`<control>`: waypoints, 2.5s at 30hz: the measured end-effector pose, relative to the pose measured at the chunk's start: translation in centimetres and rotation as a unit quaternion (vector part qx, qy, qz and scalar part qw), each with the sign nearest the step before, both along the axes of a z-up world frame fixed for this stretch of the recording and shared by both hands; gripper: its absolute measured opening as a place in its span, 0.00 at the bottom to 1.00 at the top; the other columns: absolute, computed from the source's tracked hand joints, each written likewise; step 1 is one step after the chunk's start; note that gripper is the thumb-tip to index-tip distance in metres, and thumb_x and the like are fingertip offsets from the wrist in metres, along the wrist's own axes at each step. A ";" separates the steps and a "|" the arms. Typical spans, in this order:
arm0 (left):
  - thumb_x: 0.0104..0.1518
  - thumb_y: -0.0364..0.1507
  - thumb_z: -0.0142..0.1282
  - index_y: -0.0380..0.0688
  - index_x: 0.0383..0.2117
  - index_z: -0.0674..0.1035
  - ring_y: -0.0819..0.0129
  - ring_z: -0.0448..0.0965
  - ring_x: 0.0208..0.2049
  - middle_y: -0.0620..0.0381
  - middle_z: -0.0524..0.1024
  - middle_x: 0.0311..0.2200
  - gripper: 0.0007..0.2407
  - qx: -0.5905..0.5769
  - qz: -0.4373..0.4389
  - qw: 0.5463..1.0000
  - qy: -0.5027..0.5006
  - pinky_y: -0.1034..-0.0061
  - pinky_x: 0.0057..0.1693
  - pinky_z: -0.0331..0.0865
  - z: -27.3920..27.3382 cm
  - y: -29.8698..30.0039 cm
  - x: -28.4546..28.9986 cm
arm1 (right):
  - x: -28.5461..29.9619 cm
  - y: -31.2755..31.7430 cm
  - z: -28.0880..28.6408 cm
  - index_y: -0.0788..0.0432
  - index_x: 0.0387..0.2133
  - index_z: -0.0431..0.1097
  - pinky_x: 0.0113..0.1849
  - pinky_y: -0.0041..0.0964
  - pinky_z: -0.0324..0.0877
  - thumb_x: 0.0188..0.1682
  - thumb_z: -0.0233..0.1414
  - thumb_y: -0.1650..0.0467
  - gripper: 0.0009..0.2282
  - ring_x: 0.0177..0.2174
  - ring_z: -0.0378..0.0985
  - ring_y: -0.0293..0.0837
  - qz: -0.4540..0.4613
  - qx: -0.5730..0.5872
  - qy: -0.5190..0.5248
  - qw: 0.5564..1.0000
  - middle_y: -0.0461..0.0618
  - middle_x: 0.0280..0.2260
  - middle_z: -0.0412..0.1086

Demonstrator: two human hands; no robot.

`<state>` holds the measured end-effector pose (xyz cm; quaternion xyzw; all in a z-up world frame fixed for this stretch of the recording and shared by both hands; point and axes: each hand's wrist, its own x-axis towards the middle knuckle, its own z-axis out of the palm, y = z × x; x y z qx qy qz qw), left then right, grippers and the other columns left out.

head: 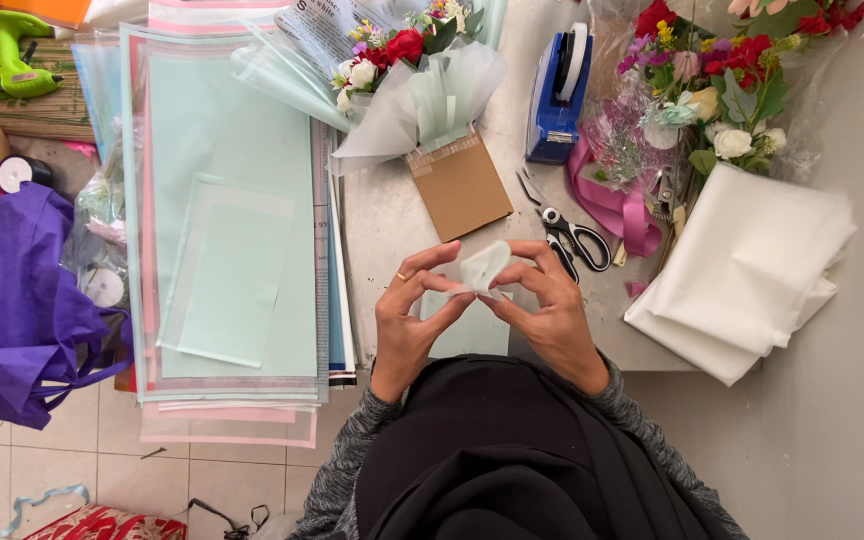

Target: The person folds light green tissue paper into pleated shapes and staples them around a small bouquet of artificial flowers. They repeat this process with several sheets, securing each with a stapler to build a layered wrap.

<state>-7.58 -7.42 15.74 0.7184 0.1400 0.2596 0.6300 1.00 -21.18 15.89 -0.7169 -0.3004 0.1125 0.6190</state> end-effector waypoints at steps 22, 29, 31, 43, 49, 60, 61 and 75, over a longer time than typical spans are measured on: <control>0.44 0.25 0.66 0.40 0.43 0.70 0.70 0.76 0.27 0.55 0.75 0.22 0.20 0.010 0.112 0.994 0.010 0.70 0.45 0.71 -4.0 -0.5 -0.3 | -1.5 1.6 -3.4 0.69 0.28 0.71 0.39 0.35 0.71 0.41 0.56 0.80 0.03 0.31 0.72 0.38 0.000 0.150 0.173 0.973 0.54 0.29 0.69; 0.45 0.26 0.66 0.41 0.40 0.72 0.76 0.72 0.27 0.59 0.71 0.22 0.18 -0.068 0.124 0.989 0.033 0.73 0.45 0.69 -4.8 -0.8 0.0 | -1.6 1.7 -3.7 0.69 0.27 0.71 0.39 0.36 0.70 0.39 0.58 0.79 0.05 0.30 0.69 0.36 -0.042 0.129 0.117 0.984 0.52 0.27 0.69; 0.45 0.27 0.66 0.41 0.40 0.72 0.76 0.71 0.28 0.60 0.70 0.22 0.17 -0.066 0.133 0.988 0.032 0.74 0.46 0.68 -4.4 -0.7 0.0 | -1.5 1.7 -2.8 0.68 0.26 0.71 0.40 0.37 0.70 0.39 0.59 0.78 0.05 0.31 0.68 0.35 -0.047 0.116 0.098 0.987 0.52 0.27 0.69; 0.44 0.24 0.65 0.40 0.29 0.78 0.69 0.80 0.28 0.58 0.75 0.22 0.08 -0.025 0.170 0.984 -0.039 0.73 0.41 0.74 -5.5 -1.3 0.7 | -2.1 2.5 -0.4 0.68 0.31 0.70 0.41 0.39 0.71 0.47 0.52 0.74 0.05 0.31 0.69 0.36 -0.032 0.060 0.127 0.990 0.52 0.27 0.68; 0.45 0.21 0.63 0.36 0.31 0.77 0.65 0.81 0.29 0.56 0.74 0.23 0.08 -0.040 0.115 0.991 -0.055 0.69 0.40 0.75 -4.2 -0.8 0.8 | -1.3 2.4 -1.2 0.69 0.28 0.70 0.34 0.36 0.73 0.47 0.52 0.75 0.04 0.27 0.72 0.40 -0.037 0.045 0.070 0.996 0.54 0.26 0.66; 0.45 0.23 0.65 0.38 0.35 0.77 0.75 0.77 0.26 0.53 0.77 0.25 0.12 -0.111 0.066 0.992 -0.002 0.71 0.42 0.74 -4.5 -0.1 0.6 | -0.3 1.9 -0.7 0.59 0.48 0.60 0.35 0.30 0.67 0.42 0.58 0.69 0.21 0.35 0.68 0.38 -0.061 -0.021 0.095 0.993 0.51 0.37 0.67; 0.45 0.23 0.65 0.38 0.35 0.77 0.75 0.77 0.26 0.53 0.77 0.25 0.12 -0.110 0.066 0.992 -0.004 0.71 0.42 0.74 -3.7 0.1 0.8 | -0.1 1.6 -0.9 0.59 0.48 0.60 0.35 0.30 0.67 0.42 0.58 0.69 0.21 0.35 0.68 0.38 -0.060 -0.020 0.093 0.994 0.51 0.37 0.67; 0.40 0.31 0.69 0.46 0.46 0.71 0.70 0.78 0.33 0.55 0.76 0.32 0.25 -0.125 -0.054 0.985 0.110 0.77 0.44 0.73 -0.6 1.3 2.5 | 2.7 2.0 0.4 0.60 0.27 0.73 0.37 0.27 0.67 0.42 0.58 0.70 0.05 0.29 0.66 0.30 0.009 -0.017 0.304 0.952 0.42 0.25 0.70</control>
